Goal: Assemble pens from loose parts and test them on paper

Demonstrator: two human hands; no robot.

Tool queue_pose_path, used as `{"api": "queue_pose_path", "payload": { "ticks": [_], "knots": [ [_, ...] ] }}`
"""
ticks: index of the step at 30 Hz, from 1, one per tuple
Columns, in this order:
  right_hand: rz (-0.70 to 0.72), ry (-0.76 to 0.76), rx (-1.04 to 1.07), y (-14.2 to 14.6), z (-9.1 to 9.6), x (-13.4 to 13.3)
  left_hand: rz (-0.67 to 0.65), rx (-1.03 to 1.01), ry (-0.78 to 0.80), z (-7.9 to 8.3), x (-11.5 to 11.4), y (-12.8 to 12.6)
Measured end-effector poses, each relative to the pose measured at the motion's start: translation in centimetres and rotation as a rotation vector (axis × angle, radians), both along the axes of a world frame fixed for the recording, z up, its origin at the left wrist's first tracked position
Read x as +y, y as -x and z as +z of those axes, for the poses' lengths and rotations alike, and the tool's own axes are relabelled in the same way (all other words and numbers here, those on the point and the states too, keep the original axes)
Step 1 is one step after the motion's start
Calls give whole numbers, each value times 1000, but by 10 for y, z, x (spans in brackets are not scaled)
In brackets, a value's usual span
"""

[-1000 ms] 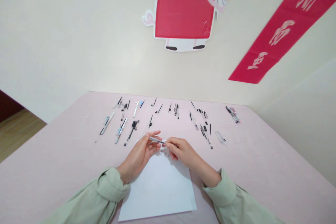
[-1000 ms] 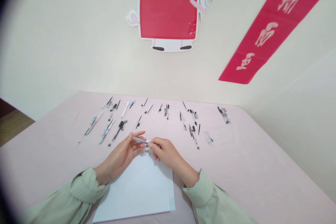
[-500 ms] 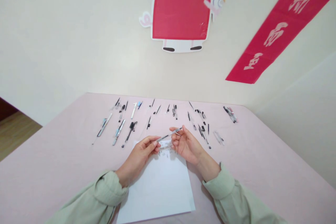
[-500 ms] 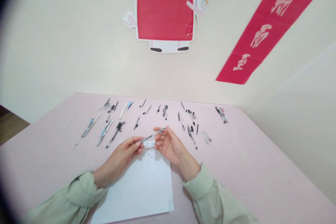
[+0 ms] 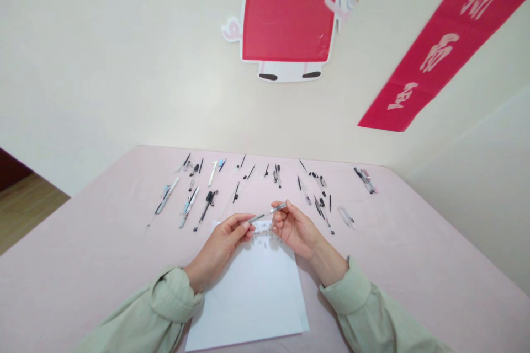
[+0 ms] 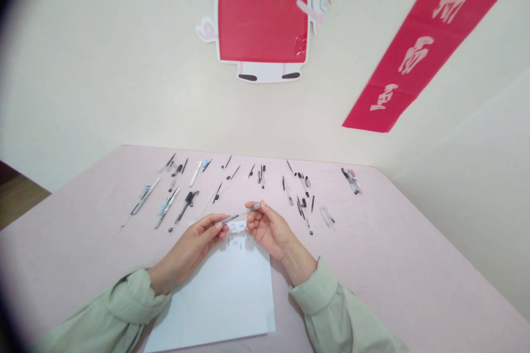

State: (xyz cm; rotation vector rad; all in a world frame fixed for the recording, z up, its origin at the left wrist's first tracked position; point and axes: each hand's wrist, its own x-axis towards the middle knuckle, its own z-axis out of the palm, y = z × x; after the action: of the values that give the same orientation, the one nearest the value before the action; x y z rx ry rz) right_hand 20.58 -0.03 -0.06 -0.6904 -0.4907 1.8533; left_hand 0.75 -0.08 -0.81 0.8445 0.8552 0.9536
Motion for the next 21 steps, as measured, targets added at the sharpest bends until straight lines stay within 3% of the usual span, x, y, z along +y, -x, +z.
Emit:
{"api": "queue_pose_path", "payload": {
  "ticks": [8,21],
  "knots": [
    [-44,50,104,-4,0,4,-16,21,-11,2,-1,1],
    [-76,29,1,-3,1,4,46,-49,13,4,-2,-1]
  ]
}}
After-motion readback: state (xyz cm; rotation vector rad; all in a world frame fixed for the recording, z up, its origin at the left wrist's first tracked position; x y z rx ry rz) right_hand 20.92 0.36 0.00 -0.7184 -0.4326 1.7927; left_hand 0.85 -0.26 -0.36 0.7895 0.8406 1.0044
